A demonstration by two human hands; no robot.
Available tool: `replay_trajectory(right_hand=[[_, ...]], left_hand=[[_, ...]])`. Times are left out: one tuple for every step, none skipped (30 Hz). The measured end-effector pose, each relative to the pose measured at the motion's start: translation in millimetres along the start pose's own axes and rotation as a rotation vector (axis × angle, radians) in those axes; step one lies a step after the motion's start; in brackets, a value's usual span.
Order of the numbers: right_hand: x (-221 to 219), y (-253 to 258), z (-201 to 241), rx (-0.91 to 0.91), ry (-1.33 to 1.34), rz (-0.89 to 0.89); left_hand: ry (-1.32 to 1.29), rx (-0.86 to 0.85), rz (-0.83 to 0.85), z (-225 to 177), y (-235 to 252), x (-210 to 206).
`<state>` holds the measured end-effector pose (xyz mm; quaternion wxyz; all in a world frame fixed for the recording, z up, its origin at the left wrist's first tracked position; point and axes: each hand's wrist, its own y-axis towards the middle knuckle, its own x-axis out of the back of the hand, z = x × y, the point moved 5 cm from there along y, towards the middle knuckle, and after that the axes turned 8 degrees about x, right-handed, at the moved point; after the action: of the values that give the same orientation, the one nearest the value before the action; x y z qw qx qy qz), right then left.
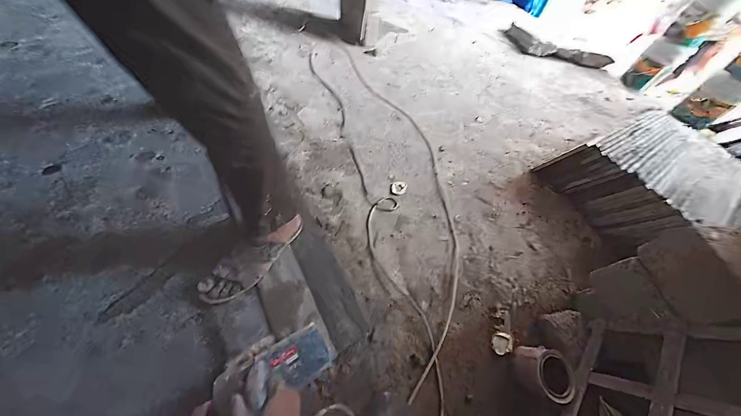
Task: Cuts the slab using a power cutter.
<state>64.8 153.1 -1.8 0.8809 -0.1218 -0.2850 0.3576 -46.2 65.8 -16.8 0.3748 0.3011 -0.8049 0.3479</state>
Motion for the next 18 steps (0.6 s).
replay_trajectory(right_hand=[[-4,1,0,0.010,0.001,-0.006],[-8,3,1,0.011,0.011,-0.016],[-9,7,1,-0.005,0.006,-0.027],[-10,8,-1,-0.023,-0.015,-0.035],[-13,8,-2,-0.040,-0.032,-0.044],[-15,9,-2,-0.039,-0.044,-0.068],[-15,13,1,-0.026,-0.058,-0.092],[-17,14,3,-0.015,-0.066,-0.109],[-19,13,5,-0.011,-0.074,-0.124],[-19,14,7,-0.004,-0.081,-0.143],[-19,15,7,0.007,-0.089,-0.168],[-19,16,6,0.013,-0.102,-0.188],[-18,16,6,0.016,-0.116,-0.200],[-19,17,7,0.015,-0.127,-0.204],[-20,18,8,0.008,-0.130,-0.202],[-21,19,7,0.007,-0.129,-0.205],[-22,20,6,0.008,-0.132,-0.209],[-22,21,6,0.009,-0.132,-0.213]], left_hand=[[-0.024,0.018,-0.005,4,1,1],[-0.054,0.029,-0.020,7,4,2],[-0.066,0.044,-0.023,7,7,3],[-0.049,0.072,0.001,6,8,2],[-0.014,0.106,0.042,9,8,2],[0.010,0.135,0.076,9,11,3],[0.020,0.157,0.100,8,16,4],[0.032,0.181,0.120,9,19,6],[0.046,0.195,0.137,10,19,7],[0.050,0.194,0.138,10,20,7],[0.053,0.189,0.141,10,23,6],[0.054,0.191,0.155,11,24,5],[0.050,0.189,0.164,12,24,4],[0.050,0.184,0.165,13,26,3],[0.051,0.176,0.163,14,28,4],[0.052,0.170,0.160,15,29,3],[0.046,0.167,0.158,15,30,3],[0.033,0.164,0.153,15,30,4]])
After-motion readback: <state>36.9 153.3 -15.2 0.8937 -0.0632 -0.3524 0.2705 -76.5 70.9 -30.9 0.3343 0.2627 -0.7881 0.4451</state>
